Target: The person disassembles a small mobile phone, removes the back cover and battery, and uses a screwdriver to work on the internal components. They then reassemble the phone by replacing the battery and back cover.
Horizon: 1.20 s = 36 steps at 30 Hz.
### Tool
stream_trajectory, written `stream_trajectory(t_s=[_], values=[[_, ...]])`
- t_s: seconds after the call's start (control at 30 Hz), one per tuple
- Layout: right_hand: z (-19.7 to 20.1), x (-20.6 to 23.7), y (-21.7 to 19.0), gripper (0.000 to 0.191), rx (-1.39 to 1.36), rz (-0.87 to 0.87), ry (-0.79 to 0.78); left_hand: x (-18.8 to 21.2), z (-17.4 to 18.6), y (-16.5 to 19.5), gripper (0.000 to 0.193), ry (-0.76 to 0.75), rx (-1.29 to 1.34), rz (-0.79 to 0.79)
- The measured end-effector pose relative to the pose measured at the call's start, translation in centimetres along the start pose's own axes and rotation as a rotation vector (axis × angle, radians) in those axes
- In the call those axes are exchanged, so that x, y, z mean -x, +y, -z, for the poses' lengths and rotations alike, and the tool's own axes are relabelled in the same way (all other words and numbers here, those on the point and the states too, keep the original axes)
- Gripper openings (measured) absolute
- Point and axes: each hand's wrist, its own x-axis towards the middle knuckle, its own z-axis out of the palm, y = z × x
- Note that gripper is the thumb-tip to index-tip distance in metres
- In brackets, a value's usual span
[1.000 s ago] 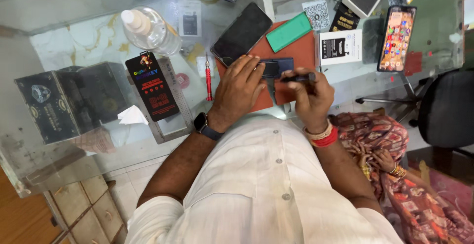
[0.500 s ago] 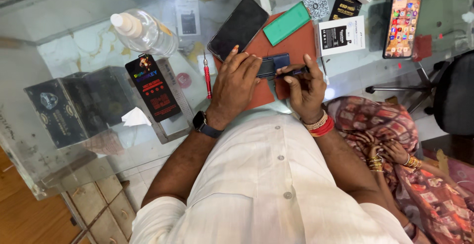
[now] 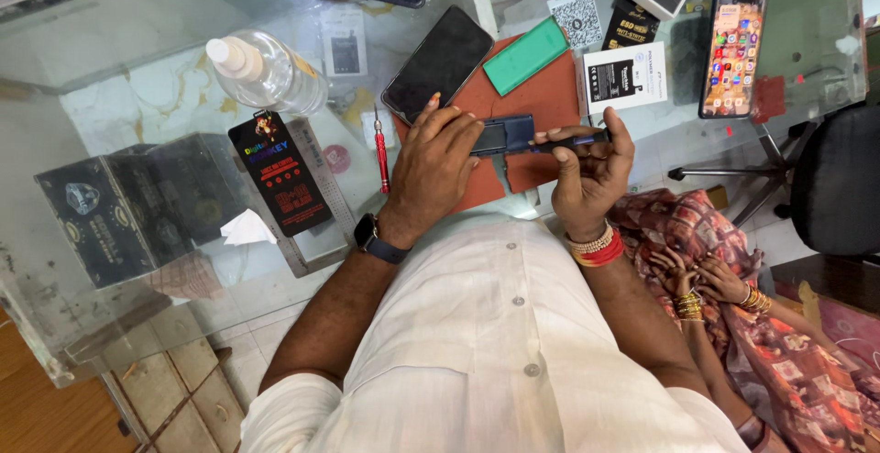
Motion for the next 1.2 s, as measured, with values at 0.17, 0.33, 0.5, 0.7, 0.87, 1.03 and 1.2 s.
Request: stream_trajectory(t_s=[0.17, 0.33, 0.5, 0.7, 0.87, 1.03, 1.2], values=[[-0.6, -0.9, 0.3, 0.058, -0.018, 0.006, 0.018, -0.3, 0.2, -0.1, 0.047, -0.023, 0.029, 0.008], [-1.7, -1.9, 1.4, 0.058, -0.043, -0.003, 0.005, -0.4, 0.6, -0.1, 0.050, -0.039, 0.075, 0.029], [-2.2, -2.5, 2.2, 0.059, -0.071, -0.002, -0.014, -0.9, 0.8, -0.2, 0.061, -0.012, 0.188, 0.052], [-2.2, -2.8, 2.3, 0.058, -0.057, -0.030, -0.025, -1.7, -0.1, -0.3, 0.072, -0.044, 0.241, 0.099], [-2.2, -3.0, 2.1, 0.057, -0.022, -0.017, -0.036, -2.0, -0.9, -0.4, 0.075, -0.098, 0.264, 0.134], [-2.2, -3.0, 2.2, 0.057, -0.039, -0.031, -0.042, -1.8, -1.3, -0.6, 0.077, -0.106, 0.260, 0.166], [-2.3, -3.0, 2.3, 0.057, -0.055, -0.037, -0.039, -1.9, -1.4, -0.7, 0.076, -0.107, 0.263, 0.178]])
